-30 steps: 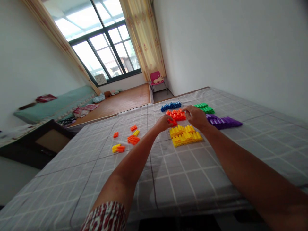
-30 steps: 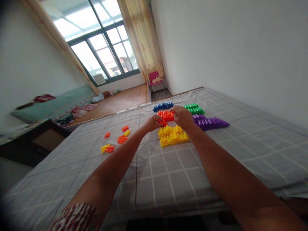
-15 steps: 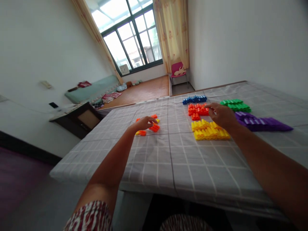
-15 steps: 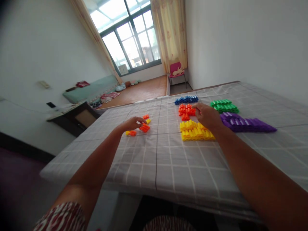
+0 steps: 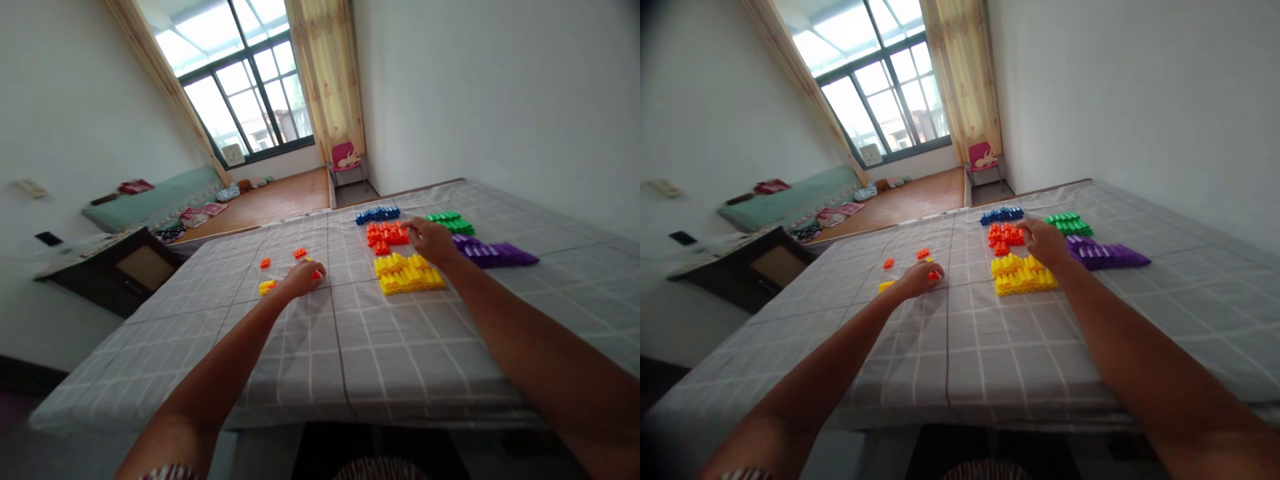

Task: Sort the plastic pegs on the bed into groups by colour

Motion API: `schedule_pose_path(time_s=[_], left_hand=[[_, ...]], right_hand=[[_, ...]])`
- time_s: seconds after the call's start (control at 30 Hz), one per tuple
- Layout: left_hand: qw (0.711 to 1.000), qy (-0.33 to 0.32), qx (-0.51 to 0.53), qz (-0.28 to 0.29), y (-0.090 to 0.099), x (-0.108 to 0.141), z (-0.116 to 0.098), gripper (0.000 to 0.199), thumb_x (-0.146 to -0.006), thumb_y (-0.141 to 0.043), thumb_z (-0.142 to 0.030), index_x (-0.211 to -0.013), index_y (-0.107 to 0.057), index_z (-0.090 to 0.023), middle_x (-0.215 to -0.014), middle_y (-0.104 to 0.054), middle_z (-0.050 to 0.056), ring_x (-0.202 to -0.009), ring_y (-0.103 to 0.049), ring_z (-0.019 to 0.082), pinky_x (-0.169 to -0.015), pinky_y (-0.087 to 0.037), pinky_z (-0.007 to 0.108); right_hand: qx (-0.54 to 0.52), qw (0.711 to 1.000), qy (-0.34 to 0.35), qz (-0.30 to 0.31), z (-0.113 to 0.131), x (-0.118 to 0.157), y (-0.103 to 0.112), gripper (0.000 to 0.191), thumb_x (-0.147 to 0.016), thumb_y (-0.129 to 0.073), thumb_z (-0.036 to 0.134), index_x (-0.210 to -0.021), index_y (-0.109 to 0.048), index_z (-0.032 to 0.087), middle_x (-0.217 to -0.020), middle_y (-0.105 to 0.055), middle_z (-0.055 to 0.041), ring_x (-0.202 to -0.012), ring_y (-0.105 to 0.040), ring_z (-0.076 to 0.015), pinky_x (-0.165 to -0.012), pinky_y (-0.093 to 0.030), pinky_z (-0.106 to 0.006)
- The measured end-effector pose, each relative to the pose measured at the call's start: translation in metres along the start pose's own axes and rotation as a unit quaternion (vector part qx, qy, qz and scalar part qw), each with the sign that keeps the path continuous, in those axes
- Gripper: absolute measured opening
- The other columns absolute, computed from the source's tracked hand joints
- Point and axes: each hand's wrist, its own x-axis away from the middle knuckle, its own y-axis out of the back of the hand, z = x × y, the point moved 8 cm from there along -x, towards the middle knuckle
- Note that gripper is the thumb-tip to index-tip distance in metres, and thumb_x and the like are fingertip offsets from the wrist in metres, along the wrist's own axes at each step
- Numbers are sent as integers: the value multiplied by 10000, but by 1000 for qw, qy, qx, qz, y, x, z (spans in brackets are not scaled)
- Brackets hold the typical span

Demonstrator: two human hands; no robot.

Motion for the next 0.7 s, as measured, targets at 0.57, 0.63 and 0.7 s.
schedule_pose_path(time_s=[0.57,0.63,0.7], left_hand=[[994,22,86,-59,23,-64,-19,356,-781,-623,-303,-1123,-599,-206,-1072,-692,58,-939,-664,195,-814,-534,314],[989,-34,122,-74,28,-94,-53,336,-767,-650,-306,-1082,-612,-192,-1038,-692,59,-915,-661,181,-797,-535,295],[985,-88,123,-78,27,-123,-89,292,-757,-656,-272,-1033,-638,-176,-1046,-681,68,-887,-654,169,-801,-531,290]], right_hand=[[129,980,-102,112,-13,-2,-1,308,-930,-417,356,-966,-682,203,-849,-727,-85,-753,-653,-205,-600,-353,-270],[106,985,-108,82,-16,-3,3,297,-929,-422,348,-986,-675,204,-863,-727,-79,-758,-649,-199,-610,-358,-267],[90,988,-112,54,-18,-4,8,292,-928,-427,347,-1002,-669,201,-872,-727,-76,-756,-645,-196,-613,-358,-267]])
